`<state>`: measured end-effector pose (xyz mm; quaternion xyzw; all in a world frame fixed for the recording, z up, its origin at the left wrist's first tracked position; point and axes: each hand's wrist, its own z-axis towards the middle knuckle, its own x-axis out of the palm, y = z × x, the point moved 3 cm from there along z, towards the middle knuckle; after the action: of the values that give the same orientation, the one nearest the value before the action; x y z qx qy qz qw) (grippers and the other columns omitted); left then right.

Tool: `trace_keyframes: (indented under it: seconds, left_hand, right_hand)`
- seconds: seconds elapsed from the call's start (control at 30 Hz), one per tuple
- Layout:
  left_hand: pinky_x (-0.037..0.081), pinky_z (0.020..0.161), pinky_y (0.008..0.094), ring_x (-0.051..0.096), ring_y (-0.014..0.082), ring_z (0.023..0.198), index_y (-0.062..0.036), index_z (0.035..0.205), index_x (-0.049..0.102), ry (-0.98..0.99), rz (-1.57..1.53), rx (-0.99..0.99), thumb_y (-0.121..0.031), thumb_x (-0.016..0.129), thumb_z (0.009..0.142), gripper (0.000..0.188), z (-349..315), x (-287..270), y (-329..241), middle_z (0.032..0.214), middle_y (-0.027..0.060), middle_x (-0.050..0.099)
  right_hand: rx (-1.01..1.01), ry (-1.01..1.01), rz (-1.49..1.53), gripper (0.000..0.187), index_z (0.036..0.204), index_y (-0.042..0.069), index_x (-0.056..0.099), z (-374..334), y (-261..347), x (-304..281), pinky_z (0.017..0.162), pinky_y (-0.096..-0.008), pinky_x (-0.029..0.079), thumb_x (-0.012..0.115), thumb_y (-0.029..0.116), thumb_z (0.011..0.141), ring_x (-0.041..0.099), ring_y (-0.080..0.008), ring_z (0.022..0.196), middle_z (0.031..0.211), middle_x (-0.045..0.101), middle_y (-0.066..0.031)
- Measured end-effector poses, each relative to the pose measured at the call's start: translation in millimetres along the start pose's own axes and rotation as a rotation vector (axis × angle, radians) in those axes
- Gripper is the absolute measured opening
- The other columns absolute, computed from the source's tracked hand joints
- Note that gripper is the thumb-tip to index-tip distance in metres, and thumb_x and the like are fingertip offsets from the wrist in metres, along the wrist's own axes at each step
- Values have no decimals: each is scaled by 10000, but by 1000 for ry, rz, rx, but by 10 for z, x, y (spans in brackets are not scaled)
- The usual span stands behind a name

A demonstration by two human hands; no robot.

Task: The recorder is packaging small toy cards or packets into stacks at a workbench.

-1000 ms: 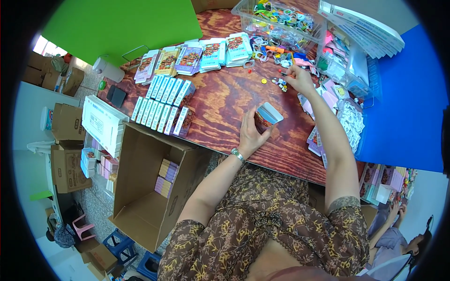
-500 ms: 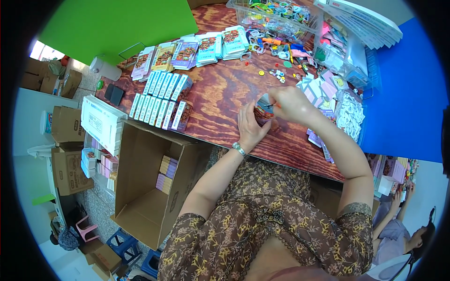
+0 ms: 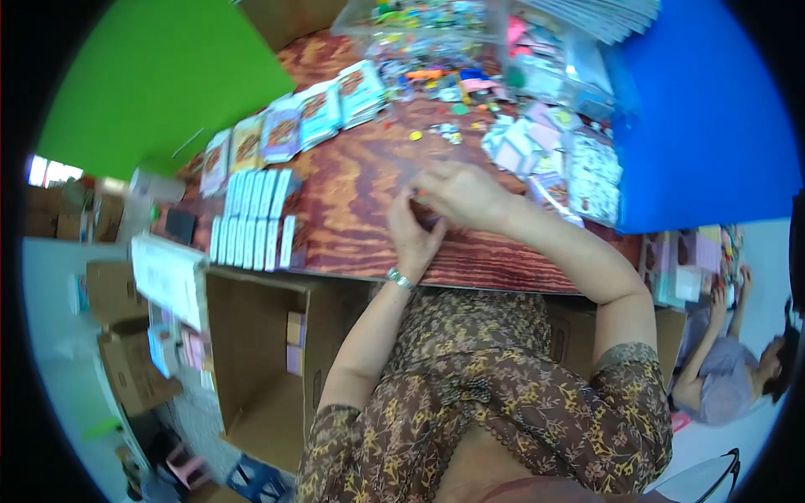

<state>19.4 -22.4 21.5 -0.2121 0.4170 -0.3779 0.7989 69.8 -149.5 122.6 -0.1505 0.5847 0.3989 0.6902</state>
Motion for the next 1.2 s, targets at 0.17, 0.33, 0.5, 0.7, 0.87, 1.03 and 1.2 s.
trace_keyframes:
  seconds: [0.17, 0.33, 0.5, 0.7, 0.87, 1.03, 1.2]
  left_hand:
    - [445, 971, 475, 534, 405, 1143, 50, 1425, 392, -24, 3, -49, -165, 839, 734, 850, -95, -73, 130, 1265, 244, 541]
    - [424, 1012, 486, 502, 412, 1209, 43, 1450, 353, 60, -95, -111, -159, 828, 758, 862, -46, -10, 62, 1337, 250, 494]
    - [420, 1029, 477, 498, 400, 1235, 34, 1455, 356, 68, -104, -140, -150, 820, 768, 850, -73, 6, 104, 1352, 239, 488]
    - [417, 1045, 465, 494, 391, 1257, 35, 1455, 358, 51, -77, -140, -144, 821, 770, 846, -82, 12, 130, 1371, 236, 479]
    - [423, 1043, 460, 504, 391, 1250, 37, 1457, 357, 53, -99, -152, -137, 820, 773, 844, -81, 28, 128, 1372, 241, 479]
    - [432, 1038, 454, 505, 395, 1251, 37, 1462, 355, 55, -77, -138, -122, 816, 772, 845, -70, 29, 100, 1367, 243, 481]
    - [439, 1042, 426, 514, 357, 1260, 46, 1465, 340, 62, -51, -132, -120, 813, 780, 849, -81, -4, 114, 1383, 231, 478]
  right_hand:
    - [-67, -203, 67, 296, 1168, 134, 651, -202, -22, -313, 780, -392, 589, 669, 147, 873, 674, -271, 1032, 1109, 684, -67]
    - [487, -296, -8, 211, 1082, 99, 701, -1240, -1289, -764, 805, -420, 560, 660, 156, 883, 699, -306, 944, 1041, 724, -106]
    - [798, -39, -60, 178, 994, 56, 700, -2189, -1814, -846, 690, -394, 556, 729, 149, 845, 711, -269, 781, 924, 725, -135]
    - [774, 263, -57, 273, 992, 106, 682, -2344, -1714, -660, 790, -427, 533, 805, 231, 782, 664, -296, 943, 985, 652, -110]
    - [764, 321, -85, 260, 996, 111, 680, -2362, -1789, -582, 808, -436, 517, 793, 245, 803, 645, -314, 985, 969, 627, -117]
    - [728, 227, 53, 173, 979, 88, 677, -2502, -1939, -585, 795, -437, 510, 735, 198, 858, 640, -324, 965, 923, 640, -138]
    - [912, 212, 13, 179, 1010, 67, 676, -2370, -1880, -800, 745, -440, 514, 713, 188, 883, 657, -339, 872, 924, 687, -138]
